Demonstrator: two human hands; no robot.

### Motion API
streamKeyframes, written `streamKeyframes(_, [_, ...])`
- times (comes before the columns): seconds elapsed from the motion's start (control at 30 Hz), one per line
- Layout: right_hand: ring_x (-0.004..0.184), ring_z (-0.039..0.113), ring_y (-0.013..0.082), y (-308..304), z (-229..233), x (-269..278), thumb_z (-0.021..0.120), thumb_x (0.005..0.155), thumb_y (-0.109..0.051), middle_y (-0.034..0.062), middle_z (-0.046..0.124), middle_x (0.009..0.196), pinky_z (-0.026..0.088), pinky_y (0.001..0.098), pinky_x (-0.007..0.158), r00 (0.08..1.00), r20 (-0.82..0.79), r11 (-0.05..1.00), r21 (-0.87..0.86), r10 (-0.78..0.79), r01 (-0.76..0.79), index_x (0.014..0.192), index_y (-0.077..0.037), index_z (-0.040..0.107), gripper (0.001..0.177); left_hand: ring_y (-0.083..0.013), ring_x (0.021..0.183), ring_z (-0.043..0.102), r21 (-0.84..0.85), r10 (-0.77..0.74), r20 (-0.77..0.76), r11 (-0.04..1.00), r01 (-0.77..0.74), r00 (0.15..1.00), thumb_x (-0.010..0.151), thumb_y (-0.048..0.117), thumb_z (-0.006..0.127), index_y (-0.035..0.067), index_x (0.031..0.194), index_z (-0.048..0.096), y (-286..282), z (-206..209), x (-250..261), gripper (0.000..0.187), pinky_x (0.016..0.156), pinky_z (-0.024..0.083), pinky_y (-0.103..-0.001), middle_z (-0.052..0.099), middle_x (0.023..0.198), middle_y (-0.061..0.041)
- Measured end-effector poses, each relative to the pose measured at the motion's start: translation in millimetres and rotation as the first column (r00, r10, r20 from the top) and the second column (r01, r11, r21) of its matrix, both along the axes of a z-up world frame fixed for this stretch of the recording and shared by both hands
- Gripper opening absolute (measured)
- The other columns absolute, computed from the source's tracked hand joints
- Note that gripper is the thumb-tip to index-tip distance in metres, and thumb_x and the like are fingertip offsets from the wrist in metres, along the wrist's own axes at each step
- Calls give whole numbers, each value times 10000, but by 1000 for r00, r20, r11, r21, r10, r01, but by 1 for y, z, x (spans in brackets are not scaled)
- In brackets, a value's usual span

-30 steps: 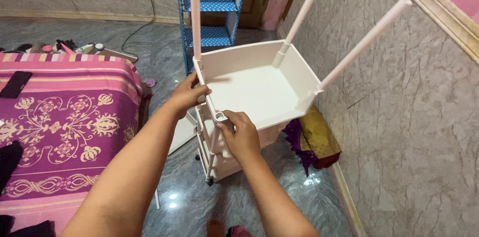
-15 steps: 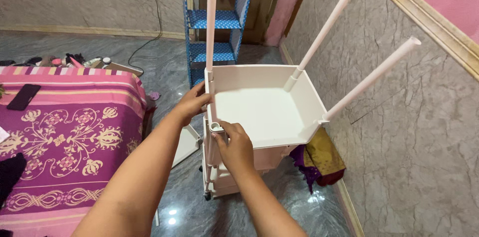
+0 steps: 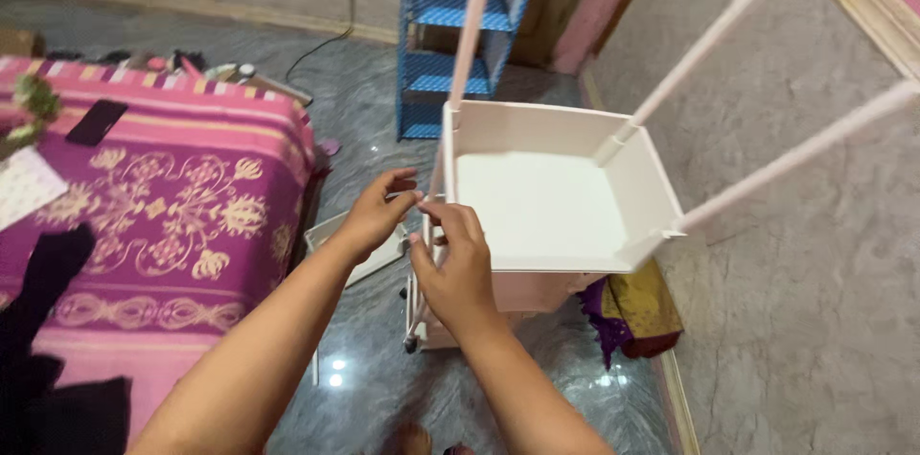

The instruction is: The person assembles a white plastic rolling storage cart by inserting vertical support poles into the base and stacking drawer units on top. They secure the components by hand and adjust the alignment of the drawers.

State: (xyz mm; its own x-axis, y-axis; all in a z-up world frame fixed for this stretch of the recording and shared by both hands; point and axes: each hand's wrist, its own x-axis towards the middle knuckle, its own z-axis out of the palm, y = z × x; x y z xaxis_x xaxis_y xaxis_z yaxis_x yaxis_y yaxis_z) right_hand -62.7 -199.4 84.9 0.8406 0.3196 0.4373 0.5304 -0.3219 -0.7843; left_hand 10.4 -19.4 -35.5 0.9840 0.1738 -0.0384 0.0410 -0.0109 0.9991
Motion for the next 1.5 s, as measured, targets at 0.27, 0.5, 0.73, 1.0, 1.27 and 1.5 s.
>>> streamKeyframes(0.27, [1067,664,274,63,-97,6,721,841,-77,131,648,1188,551,370,888,987,-99,988,-68,129,-136,1255,-74,634,424,-196,1132,665,-58,158,11,986,-157,987,948,174,640,85,1340,609,39,-76,-59,403,920,539,-315,690,1231,-106])
streamKeyframes(0.5, [1114,660,283,108,-255,6,730,833,-95,140,654,1201,539,394,915,961,-218,971,-127,170,-201,1265,-84,623,445,-217,1127,686,-2,349,-105,936,-351,931,940,140,614,61,1291,642,72,-215,-121,360,954,541,-340,709,1247,-120])
streamKeyframes(0.73, [1057,663,280,155,-477,0,750,828,-110,133,676,1130,531,385,919,947,-268,963,-155,175,-222,1248,-86,631,437,-243,1197,658,108,468,-131,883,-456,874,890,75,663,51,1300,631,90,-424,-162,412,1025,506,-361,695,1266,-135])
streamKeyframes(1.0, [981,675,293,200,-700,14,735,815,-99,152,691,1071,551,408,872,939,-266,952,-156,218,-265,1184,-50,663,378,-277,1185,648,257,524,-148,839,-479,839,816,78,707,68,1286,628,105,-604,-180,477,994,517,-386,682,1236,-150])
streamKeyframes(1.27, [963,702,308,244,-907,56,713,808,-151,169,715,1052,573,412,822,927,-295,935,-199,230,-295,1094,-32,687,311,-302,1131,655,330,596,-92,774,-540,798,790,63,685,77,1269,642,127,-798,-164,481,948,539,-389,669,1211,-166])
streamKeyframes(1.5, [864,709,315,233,-1000,24,724,813,-162,185,724,922,567,401,797,844,-474,835,-335,251,-436,1122,-46,708,331,-361,1111,631,515,680,-128,668,-538,722,762,67,751,71,1182,656,133,-867,-164,430,975,513,-419,634,1170,-184])
